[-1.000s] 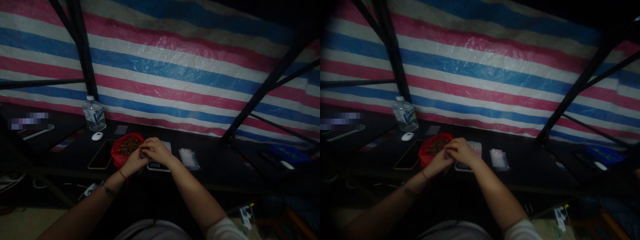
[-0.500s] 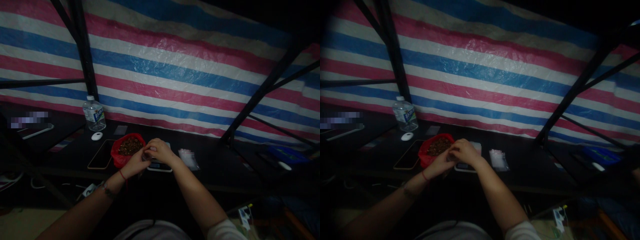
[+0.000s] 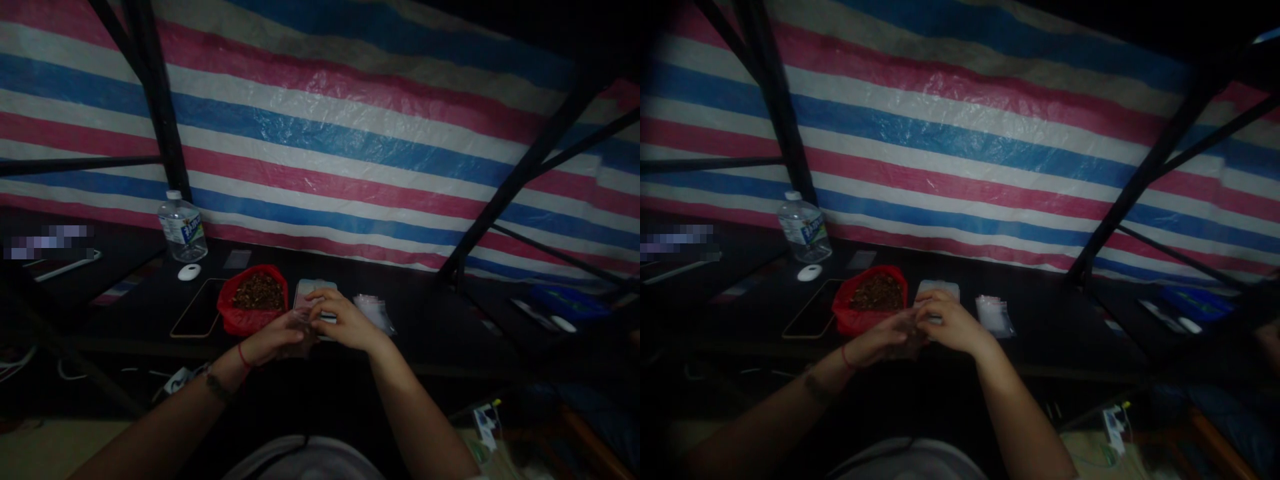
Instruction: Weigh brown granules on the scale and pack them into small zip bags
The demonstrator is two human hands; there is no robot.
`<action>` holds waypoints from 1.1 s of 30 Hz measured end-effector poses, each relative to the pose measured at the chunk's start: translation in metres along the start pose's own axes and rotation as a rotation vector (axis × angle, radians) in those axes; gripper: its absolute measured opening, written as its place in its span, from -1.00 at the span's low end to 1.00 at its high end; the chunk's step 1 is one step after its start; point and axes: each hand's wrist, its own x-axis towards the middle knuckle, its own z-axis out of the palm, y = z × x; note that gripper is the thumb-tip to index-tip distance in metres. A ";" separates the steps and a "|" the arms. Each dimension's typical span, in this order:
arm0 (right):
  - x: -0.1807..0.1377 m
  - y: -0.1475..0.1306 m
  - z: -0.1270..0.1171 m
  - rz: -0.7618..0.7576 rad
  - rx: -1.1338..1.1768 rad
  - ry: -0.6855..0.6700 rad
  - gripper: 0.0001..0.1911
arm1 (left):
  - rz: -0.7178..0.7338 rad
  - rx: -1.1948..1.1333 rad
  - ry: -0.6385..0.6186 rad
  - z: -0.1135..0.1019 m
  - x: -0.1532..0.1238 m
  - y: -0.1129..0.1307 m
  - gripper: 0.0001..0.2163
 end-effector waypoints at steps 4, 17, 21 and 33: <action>-0.009 -0.001 0.001 0.101 0.105 0.142 -0.94 | -0.070 0.335 0.026 0.001 0.006 -0.004 -0.58; -0.014 0.030 0.022 0.419 0.309 0.344 -0.81 | -0.029 0.435 0.194 0.008 0.008 0.000 -0.61; -0.020 0.028 0.026 0.426 0.381 0.347 -0.83 | -0.039 0.488 0.134 0.009 0.009 -0.003 -0.61; -0.021 0.033 0.032 0.421 0.643 0.130 -0.68 | 0.063 0.300 0.343 0.009 0.012 0.003 -0.57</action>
